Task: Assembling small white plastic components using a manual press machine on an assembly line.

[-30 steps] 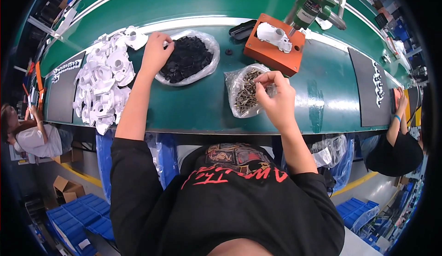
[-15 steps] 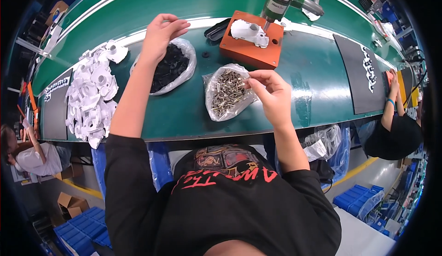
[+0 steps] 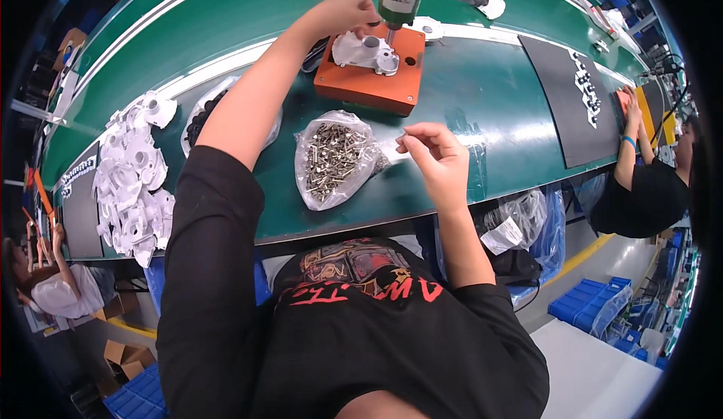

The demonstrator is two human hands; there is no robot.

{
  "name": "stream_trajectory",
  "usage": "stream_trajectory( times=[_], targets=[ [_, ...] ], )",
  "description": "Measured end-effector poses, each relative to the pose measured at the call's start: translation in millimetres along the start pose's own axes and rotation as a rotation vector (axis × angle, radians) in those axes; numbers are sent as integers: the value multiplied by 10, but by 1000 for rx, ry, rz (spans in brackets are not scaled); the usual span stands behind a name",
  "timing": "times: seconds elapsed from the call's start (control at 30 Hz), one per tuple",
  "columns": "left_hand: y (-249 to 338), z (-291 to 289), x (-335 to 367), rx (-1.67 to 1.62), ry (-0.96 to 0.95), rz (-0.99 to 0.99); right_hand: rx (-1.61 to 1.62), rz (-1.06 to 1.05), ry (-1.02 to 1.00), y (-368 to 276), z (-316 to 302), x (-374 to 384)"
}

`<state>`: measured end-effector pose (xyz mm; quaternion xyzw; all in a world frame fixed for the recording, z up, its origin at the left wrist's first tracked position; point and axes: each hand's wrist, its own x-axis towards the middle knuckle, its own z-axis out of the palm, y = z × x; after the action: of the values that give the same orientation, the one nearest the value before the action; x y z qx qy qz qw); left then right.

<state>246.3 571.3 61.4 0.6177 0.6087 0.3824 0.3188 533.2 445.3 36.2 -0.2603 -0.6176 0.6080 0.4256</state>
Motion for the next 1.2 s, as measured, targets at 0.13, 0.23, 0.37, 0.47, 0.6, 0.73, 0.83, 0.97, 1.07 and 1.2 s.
stream_trajectory(
  times=[0.13, 0.23, 0.37, 0.47, 0.6, 0.73, 0.83, 0.97, 1.07, 1.2],
  targets=[
    [202, 148, 121, 109, -99, 61, -7, 30, 73, 50, -129, -20],
    [62, 104, 226, 128, -231, -71, -18, 40, 71, 59, -175, -24],
    [159, 140, 196, 116, -300, -95, -16, 46, 81, 112, -206, -16],
    [204, 130, 167, 242, -297, -14, 3, 55, 83, 147, -181, -12],
    [309, 149, 141, 348, -401, -75, -3, 70, 67, 174, -176, -21],
    [355, 182, 123, 395, -446, -26, -36, 70, 72, 198, -185, -31],
    [181, 151, 125, 190, -370, 52, -27, 73, 77, 150, -157, -15],
    [6, 119, -123, 271, 156, 128, 27, 78, 60, 104, -186, 101],
    [265, 177, -679, 322, 233, 127, -67, 40, 84, 74, -295, 350],
    [251, 298, -1083, 411, 166, 238, -147, -93, 107, 148, -291, 934]
  ],
)
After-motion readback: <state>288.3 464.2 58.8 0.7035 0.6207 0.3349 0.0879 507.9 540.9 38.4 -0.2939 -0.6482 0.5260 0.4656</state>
